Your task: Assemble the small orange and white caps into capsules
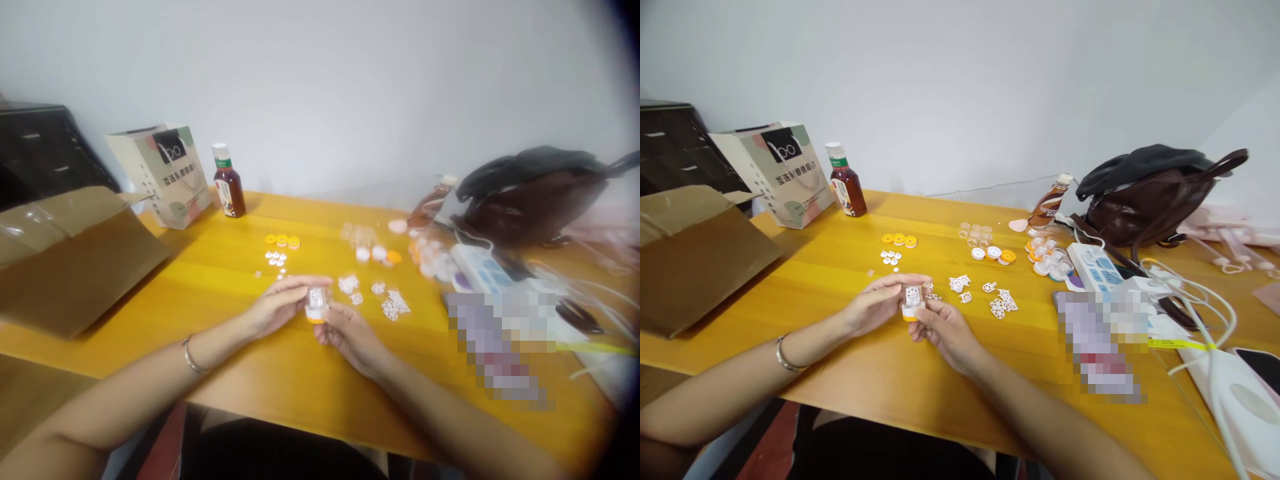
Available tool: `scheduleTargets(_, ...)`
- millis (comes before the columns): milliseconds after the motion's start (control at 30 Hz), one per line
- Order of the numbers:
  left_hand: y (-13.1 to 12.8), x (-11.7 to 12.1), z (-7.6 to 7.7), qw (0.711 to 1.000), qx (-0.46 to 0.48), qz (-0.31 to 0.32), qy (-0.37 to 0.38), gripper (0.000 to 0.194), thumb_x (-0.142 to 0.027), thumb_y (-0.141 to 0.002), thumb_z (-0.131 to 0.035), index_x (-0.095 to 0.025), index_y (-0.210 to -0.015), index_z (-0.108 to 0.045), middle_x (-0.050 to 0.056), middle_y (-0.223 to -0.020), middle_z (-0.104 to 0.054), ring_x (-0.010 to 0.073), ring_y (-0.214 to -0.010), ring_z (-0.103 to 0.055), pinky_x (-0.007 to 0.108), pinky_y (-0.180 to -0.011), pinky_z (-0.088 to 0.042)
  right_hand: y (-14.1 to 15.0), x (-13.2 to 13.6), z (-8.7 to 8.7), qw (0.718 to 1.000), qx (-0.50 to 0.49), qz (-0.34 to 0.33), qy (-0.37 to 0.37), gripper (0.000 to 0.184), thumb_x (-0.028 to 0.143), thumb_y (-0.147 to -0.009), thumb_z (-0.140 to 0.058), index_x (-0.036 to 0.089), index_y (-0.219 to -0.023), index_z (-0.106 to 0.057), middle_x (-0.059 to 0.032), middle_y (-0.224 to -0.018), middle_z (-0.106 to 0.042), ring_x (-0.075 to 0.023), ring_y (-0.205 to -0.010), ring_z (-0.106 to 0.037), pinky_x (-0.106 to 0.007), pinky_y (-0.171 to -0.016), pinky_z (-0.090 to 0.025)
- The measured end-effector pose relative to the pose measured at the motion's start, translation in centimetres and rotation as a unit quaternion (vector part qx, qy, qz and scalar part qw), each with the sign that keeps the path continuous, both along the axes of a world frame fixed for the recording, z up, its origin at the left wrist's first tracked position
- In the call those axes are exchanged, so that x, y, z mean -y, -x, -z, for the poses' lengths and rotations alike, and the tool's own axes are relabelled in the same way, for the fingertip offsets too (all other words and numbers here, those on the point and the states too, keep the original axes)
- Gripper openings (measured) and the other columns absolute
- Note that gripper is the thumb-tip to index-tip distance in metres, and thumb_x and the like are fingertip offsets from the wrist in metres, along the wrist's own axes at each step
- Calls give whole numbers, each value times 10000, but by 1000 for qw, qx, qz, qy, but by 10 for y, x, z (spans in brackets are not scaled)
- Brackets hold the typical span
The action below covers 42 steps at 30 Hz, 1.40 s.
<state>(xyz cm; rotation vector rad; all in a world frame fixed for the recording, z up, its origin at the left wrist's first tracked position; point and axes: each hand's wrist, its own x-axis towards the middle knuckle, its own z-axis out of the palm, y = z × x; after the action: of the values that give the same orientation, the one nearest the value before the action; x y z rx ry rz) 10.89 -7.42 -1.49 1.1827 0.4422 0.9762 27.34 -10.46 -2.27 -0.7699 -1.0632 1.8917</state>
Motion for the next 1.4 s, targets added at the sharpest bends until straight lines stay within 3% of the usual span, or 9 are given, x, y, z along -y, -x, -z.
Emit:
scheduleTargets(133,0,-1,1,994,-39,-78,-66,193,-302,-764,-606,-186,-911,-651,69,-1023,-580,173,-909,-545,291,-799,-428,0,-2,0,1000,25,1,-4,197,339,-699,-655,149,-738,-619,9,-582,-609,-64,-497,-516,-190,-513,-391)
scheduleTargets(300,2,1,-5,999,-29,-18,-41,337,-386,-825,-496,-202,-1101,-557,103,-1213,-491,244,-1104,-465,363,-879,-408,-1,-4,0,998,51,19,-24,213,356,-687,-662,154,-740,-617,8,-594,-615,-70,-498,-521,-202,-519,-392)
scheduleTargets(433,3,1,-5,982,-91,-116,-118,349,-334,-747,-613,-204,-1066,-558,87,-1101,-525,214,-1040,-482,305,-834,-429,-2,-6,3,996,77,14,-44,223,347,-688,-666,162,-803,-621,11,-604,-625,-75,-504,-534,-209,-523,-387)
scheduleTargets(700,6,1,-7,969,-149,-143,-136,218,-251,-770,-586,-185,-978,-584,76,-1040,-566,196,-979,-524,326,-861,-404,-2,-6,5,994,90,3,-69,207,315,-713,-651,165,-853,-624,17,-606,-622,-68,-508,-530,-208,-535,-386)
scheduleTargets(833,9,1,-11,983,-119,-47,-128,200,-242,-813,-523,-182,-993,-587,95,-1109,-555,224,-1102,-473,362,-924,-366,-3,-7,5,994,89,4,-62,203,325,-718,-643,167,-843,-624,12,-611,-626,-73,-511,-535,-211,-529,-384)
scheduleTargets(967,11,-1,-10,974,-142,-107,-137,263,-220,-758,-598,-195,-1016,-555,89,-1147,-522,221,-1106,-457,331,-886,-386,-3,-7,6,994,91,5,-67,209,322,-709,-653,167,-844,-621,16,-607,-623,-69,-507,-533,-208,-532,-388)
scheduleTargets(1133,12,-3,-8,990,-104,-32,-93,265,-246,-810,-519,-184,-1067,-510,102,-1167,-515,231,-1096,-470,376,-907,-363,-3,-6,5,994,88,8,-67,222,318,-705,-657,158,-854,-622,13,-604,-625,-73,-508,-536,-209,-529,-393)
scheduleTargets(1233,11,-2,-7,980,-138,-96,-102,306,-226,-767,-586,-189,-1057,-494,85,-1120,-526,217,-1065,-478,357,-893,-363,-3,-7,6,994,82,14,-67,227,312,-705,-659,154,-863,-619,15,-602,-623,-67,-505,-531,-204,-530,-392)
scheduleTargets(1400,10,-2,-7,992,-94,-15,-81,305,-272,-830,-488,-182,-1121,-460,112,-1192,-493,225,-1081,-473,382,-913,-349,-3,-7,6,994,78,14,-76,203,299,-713,-653,158,-854,-618,16,-610,-625,-67,-515,-536,-203,-535,-394)
